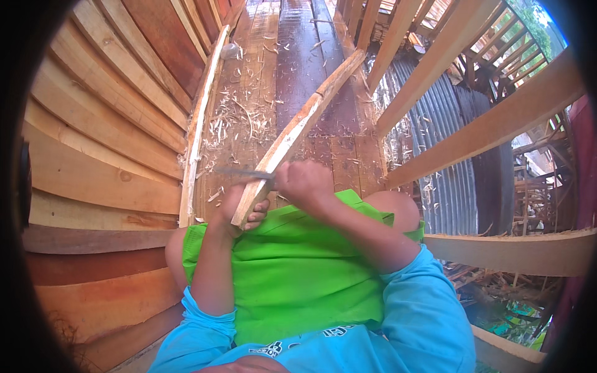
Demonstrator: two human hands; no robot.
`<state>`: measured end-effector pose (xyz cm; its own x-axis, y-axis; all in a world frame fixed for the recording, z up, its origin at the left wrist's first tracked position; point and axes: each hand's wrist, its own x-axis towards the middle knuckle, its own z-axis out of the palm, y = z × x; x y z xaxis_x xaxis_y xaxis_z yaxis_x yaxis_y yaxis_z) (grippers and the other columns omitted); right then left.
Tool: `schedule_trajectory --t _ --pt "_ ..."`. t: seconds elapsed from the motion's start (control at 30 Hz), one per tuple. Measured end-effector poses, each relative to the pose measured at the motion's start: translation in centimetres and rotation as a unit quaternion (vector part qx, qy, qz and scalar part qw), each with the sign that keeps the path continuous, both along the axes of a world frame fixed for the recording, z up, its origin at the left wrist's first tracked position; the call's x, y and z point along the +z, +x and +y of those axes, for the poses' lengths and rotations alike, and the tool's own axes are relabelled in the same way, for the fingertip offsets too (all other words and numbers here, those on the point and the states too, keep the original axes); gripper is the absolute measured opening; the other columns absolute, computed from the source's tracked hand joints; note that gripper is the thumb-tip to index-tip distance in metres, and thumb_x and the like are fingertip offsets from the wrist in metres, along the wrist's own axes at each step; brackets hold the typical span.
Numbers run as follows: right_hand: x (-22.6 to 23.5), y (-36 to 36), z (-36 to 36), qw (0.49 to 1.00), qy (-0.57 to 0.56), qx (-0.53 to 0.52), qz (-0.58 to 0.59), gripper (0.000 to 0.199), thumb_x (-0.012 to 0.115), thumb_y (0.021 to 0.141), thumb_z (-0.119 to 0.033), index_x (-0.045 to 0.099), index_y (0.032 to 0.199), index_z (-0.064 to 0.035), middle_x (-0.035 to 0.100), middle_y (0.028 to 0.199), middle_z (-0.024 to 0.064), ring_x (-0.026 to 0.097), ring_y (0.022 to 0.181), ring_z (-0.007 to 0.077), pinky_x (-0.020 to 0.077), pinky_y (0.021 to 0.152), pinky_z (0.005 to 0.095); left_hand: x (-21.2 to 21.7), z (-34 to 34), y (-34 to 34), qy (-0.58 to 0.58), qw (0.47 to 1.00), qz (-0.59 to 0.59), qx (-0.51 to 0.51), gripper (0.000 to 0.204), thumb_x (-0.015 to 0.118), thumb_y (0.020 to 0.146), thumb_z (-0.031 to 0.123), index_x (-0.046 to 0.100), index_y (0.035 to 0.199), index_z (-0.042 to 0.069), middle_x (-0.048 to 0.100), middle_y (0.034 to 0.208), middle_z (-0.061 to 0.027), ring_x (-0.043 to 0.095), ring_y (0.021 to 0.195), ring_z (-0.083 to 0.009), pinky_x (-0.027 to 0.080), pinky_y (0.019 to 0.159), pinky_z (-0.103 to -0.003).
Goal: The person sits on the floor and uses a knife to shave and shape a long piece of wood, removing thin strips of wood along its length. The person holds the wood with one hand and uses the knife with the other to pare away material, occasionally adjusting the wood's position.
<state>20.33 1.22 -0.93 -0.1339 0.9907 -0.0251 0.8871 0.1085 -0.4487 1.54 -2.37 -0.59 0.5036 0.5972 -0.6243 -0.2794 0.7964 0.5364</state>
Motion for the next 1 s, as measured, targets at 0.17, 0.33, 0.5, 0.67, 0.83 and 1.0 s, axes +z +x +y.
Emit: schedule_trajectory --t 0.17,0.33,0.5,0.67,0.83,1.0 --pt "-2.6 4.9 5.2 0.995 0.085 -0.049 -0.009 0.052 0.038 0.089 -0.033 0.066 0.064 0.0028 0.063 0.067 0.0263 0.065 0.067 0.0438 0.0520 0.069 0.0530 -0.2 -0.3 0.2 0.008 1.000 -0.019 -0.006 0.046 0.030 0.099 0.041 0.056 0.113 0.005 0.045 0.059 0.0017 0.040 0.040 -0.0078 0.031 0.032 -0.023" --pt "0.1 0.3 1.7 0.997 -0.060 -0.047 -0.034 0.053 0.036 0.091 -0.034 0.069 0.072 0.0022 0.066 0.077 0.0276 0.066 0.073 0.0441 0.0520 0.074 0.0533 0.5 -0.5 -0.4 -0.019 1.000 0.003 0.016 0.046 0.028 0.099 0.038 0.056 0.113 0.004 0.045 0.059 0.0015 0.040 0.040 -0.0079 0.031 0.033 -0.022" --pt "-2.8 4.1 4.6 0.992 0.105 -0.041 -0.062 0.042 0.040 0.090 -0.031 0.067 0.076 -0.0026 0.066 0.077 0.0228 0.065 0.071 0.0428 0.0512 0.069 0.0556 0.3 -0.3 0.1 0.010 1.000 -0.007 0.002 0.048 0.028 0.099 0.040 0.056 0.114 0.004 0.046 0.059 0.0017 0.041 0.040 -0.0076 0.031 0.033 -0.023" --pt "-0.3 0.2 0.7 0.997 0.059 -0.019 -0.047 0.045 0.040 0.089 -0.031 0.064 0.063 -0.0032 0.064 0.066 0.0207 0.064 0.062 0.0413 0.0512 0.064 0.0538 0.7 -0.7 0.2 0.004 0.999 0.032 0.011 0.049 0.029 0.099 0.043 0.056 0.112 0.005 0.046 0.059 0.0020 0.041 0.041 -0.0064 0.030 0.034 -0.023" --pt "-2.5 4.2 5.0 0.986 0.147 -0.082 -0.015 0.049 0.040 0.089 -0.031 0.065 0.059 -0.0008 0.062 0.061 0.0249 0.065 0.061 0.0424 0.0515 0.064 0.0564 0.5 -0.2 0.8 0.039 0.998 0.042 -0.014 0.049 0.030 0.099 0.044 0.057 0.112 0.005 0.046 0.059 0.0022 0.042 0.041 -0.0071 0.031 0.035 -0.023" --pt "-0.4 -0.3 0.4 0.995 0.089 -0.027 -0.020 0.049 0.042 0.089 -0.031 0.064 0.057 -0.0009 0.061 0.058 0.0234 0.063 0.054 0.0411 0.0519 0.061 0.0551 0.5 -0.4 0.1 0.016 0.999 0.043 -0.005 0.047 0.029 0.099 0.042 0.056 0.111 0.006 0.046 0.059 0.0018 0.042 0.041 -0.0068 0.033 0.035 -0.022"
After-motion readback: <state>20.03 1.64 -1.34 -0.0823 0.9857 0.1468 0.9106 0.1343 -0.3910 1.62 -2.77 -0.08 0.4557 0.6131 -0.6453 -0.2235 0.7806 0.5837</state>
